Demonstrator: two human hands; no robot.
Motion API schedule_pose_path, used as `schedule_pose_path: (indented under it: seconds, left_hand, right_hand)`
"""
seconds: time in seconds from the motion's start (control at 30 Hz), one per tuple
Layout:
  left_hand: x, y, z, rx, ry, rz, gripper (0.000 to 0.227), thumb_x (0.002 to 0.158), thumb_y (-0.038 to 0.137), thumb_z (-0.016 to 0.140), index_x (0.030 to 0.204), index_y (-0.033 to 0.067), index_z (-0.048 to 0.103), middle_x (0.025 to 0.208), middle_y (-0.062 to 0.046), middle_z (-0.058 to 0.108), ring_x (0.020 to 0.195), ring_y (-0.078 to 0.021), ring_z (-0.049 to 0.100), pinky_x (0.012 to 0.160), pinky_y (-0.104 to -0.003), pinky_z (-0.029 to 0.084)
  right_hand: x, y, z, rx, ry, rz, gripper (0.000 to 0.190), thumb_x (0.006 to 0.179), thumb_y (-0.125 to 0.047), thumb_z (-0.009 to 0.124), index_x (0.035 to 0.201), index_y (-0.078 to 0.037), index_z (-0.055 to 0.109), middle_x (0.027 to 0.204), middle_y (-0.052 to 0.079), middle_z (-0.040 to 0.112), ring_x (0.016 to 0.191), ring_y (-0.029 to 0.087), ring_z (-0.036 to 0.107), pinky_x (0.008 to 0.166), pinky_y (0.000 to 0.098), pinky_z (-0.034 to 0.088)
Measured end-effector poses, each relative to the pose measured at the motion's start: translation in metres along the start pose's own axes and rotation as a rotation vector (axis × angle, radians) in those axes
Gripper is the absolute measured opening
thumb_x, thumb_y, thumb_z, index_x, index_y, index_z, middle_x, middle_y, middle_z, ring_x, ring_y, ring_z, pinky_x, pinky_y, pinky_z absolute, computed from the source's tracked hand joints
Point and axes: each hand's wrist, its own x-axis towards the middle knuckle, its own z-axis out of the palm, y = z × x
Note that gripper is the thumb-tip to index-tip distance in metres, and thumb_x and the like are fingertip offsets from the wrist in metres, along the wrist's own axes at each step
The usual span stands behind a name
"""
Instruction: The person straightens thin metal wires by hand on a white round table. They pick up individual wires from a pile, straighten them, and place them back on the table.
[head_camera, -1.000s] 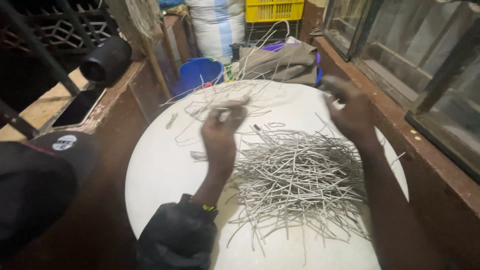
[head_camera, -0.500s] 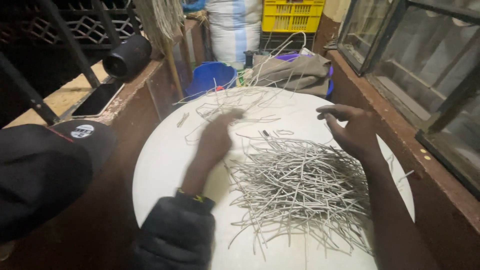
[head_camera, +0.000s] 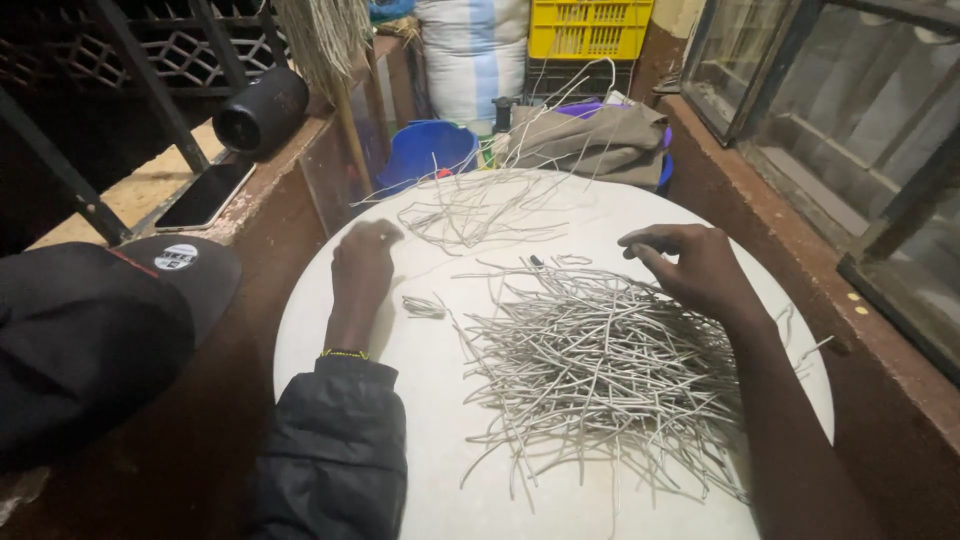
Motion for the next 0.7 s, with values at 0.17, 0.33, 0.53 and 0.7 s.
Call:
schedule_pose_path:
  seconds: [0.17, 0.33, 0.53, 0.7]
  left_hand:
    - [0.011, -0.013, 0.008, 0.134, 0.486, 0.246, 0.010, 0.104, 0.011, 0.064, 0.101, 0.0142, 0.072, 0.096, -0.005, 0.064, 0.093, -0.0229, 0.070, 0.084, -0.036, 0.060]
    - [-0.012, 0.036, -0.066, -0.019, 0.717, 0.279, 0.006, 0.099, 0.008, 0.072, 0.094, 0.0045, 0.074, 0.085, -0.013, 0.069, 0.084, -0.0315, 0.073, 0.077, -0.040, 0.063]
    - [-0.023, 0.056, -0.126, -0.004, 1.213, 0.409, 0.016, 0.099, 0.020, 0.085, 0.093, 0.0096, 0.075, 0.087, -0.006, 0.068, 0.076, -0.0262, 0.070, 0.072, -0.036, 0.059]
    - [-0.054, 0.098, -0.134, -0.079, 1.151, 0.564, 0.030, 0.111, 0.021, 0.056, 0.099, 0.0066, 0.079, 0.096, -0.010, 0.077, 0.083, -0.0263, 0.075, 0.076, -0.039, 0.057]
  right_hand:
    - [0.000, -0.002, -0.002, -0.006, -0.010, 0.012, 0.022, 0.095, -0.010, 0.067, 0.113, -0.008, 0.080, 0.097, 0.020, 0.079, 0.101, 0.043, 0.074, 0.095, 0.0530, 0.056]
    - [-0.001, -0.004, -0.003, 0.018, -0.009, 0.010, 0.023, 0.096, -0.009, 0.066, 0.115, -0.006, 0.079, 0.097, 0.022, 0.079, 0.103, 0.045, 0.073, 0.096, 0.0550, 0.055]
    - [0.003, 0.009, -0.003, -0.001, 0.144, -0.151, 0.018, 0.095, -0.008, 0.070, 0.110, -0.005, 0.079, 0.095, 0.023, 0.077, 0.095, 0.044, 0.074, 0.090, 0.0519, 0.057]
    - [-0.019, -0.050, -0.036, -0.199, 0.590, -0.630, 0.029, 0.102, -0.001, 0.075, 0.129, 0.008, 0.070, 0.121, 0.026, 0.072, 0.110, 0.040, 0.067, 0.099, 0.0492, 0.052]
